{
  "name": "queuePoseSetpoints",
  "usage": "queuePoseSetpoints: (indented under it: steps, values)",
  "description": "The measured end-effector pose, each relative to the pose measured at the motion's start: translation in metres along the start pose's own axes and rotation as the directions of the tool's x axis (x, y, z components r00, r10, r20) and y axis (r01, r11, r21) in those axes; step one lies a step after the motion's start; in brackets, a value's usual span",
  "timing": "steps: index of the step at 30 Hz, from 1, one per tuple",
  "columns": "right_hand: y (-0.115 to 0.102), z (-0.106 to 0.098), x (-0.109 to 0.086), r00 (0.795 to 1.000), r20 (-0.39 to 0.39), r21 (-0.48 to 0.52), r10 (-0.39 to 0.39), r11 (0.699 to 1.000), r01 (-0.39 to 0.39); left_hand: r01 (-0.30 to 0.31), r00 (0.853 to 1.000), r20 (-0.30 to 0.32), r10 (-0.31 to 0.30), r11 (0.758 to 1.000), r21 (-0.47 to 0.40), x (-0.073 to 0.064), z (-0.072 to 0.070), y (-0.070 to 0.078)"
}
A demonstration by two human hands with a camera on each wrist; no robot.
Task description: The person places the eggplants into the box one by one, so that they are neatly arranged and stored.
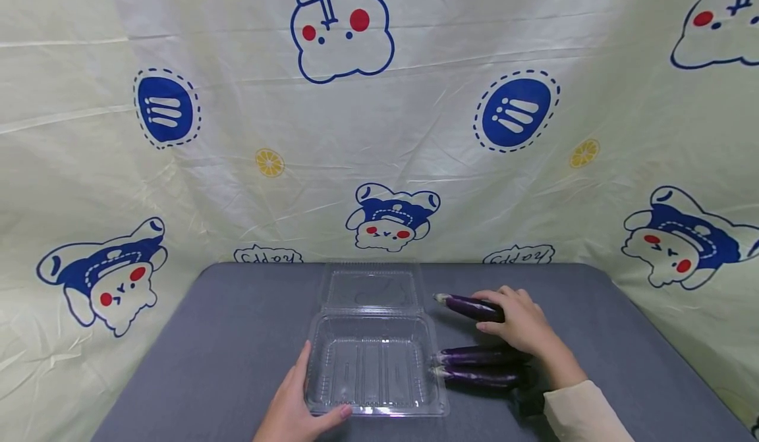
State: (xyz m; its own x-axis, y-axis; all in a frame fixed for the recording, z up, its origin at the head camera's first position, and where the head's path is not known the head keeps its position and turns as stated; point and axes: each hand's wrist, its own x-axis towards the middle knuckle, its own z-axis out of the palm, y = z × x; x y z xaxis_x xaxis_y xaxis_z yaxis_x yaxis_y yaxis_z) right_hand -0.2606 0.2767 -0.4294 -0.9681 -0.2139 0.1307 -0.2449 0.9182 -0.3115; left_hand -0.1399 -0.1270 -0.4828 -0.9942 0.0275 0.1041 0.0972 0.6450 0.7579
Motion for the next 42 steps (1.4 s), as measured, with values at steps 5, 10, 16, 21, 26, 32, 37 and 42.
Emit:
queuePoseSetpoints:
  steps: [5, 10, 16, 21, 26, 32, 37, 42]
  values:
    - [0.002, -0.01, -0.002, 0.999, -0.044, 0.017, 0.013, 1.0, -0.012, 0.007, 1.0, 0.011, -0.007, 1.0, -0.008, 0.0, 0.0, 0.001]
    - [-0.005, -0.023, -0.002, 0.995, -0.102, 0.035, -0.009, 0.999, 0.013, 0.013, 1.0, 0.019, -0.013, 1.0, -0.004, 0.0, -0.001, 0.002]
    - [-0.034, -0.032, 0.0, 0.989, -0.13, 0.035, -0.077, 0.996, 0.083, 0.013, 1.0, 0.016, -0.012, 1.0, -0.023, 0.0, -0.001, 0.002]
    - [-0.064, -0.028, 0.002, 0.972, -0.168, 0.049, -0.163, 0.984, 0.174, 0.01, 1.0, 0.016, -0.01, 0.999, -0.031, -0.001, -0.001, 0.003]
    - [-0.088, -0.019, 0.006, 0.958, -0.18, 0.056, -0.225, 0.97, 0.238, 0.031, 0.999, 0.022, -0.03, 0.999, -0.02, -0.001, -0.001, 0.005]
    - [-0.111, -0.002, 0.011, 0.946, -0.143, 0.049, -0.291, 0.953, 0.3, 0.081, 0.996, 0.031, -0.08, 0.997, -0.019, 0.002, 0.0, 0.005]
    - [-0.124, 0.016, 0.014, 0.942, -0.08, 0.049, -0.325, 0.943, 0.329, 0.094, 0.995, 0.039, -0.092, 0.995, -0.04, 0.002, 0.001, 0.005]
    - [-0.132, 0.032, 0.017, 0.929, -0.018, 0.011, -0.371, 0.929, 0.371, 0.125, 0.991, 0.055, -0.123, 0.991, -0.05, 0.001, 0.0, 0.007]
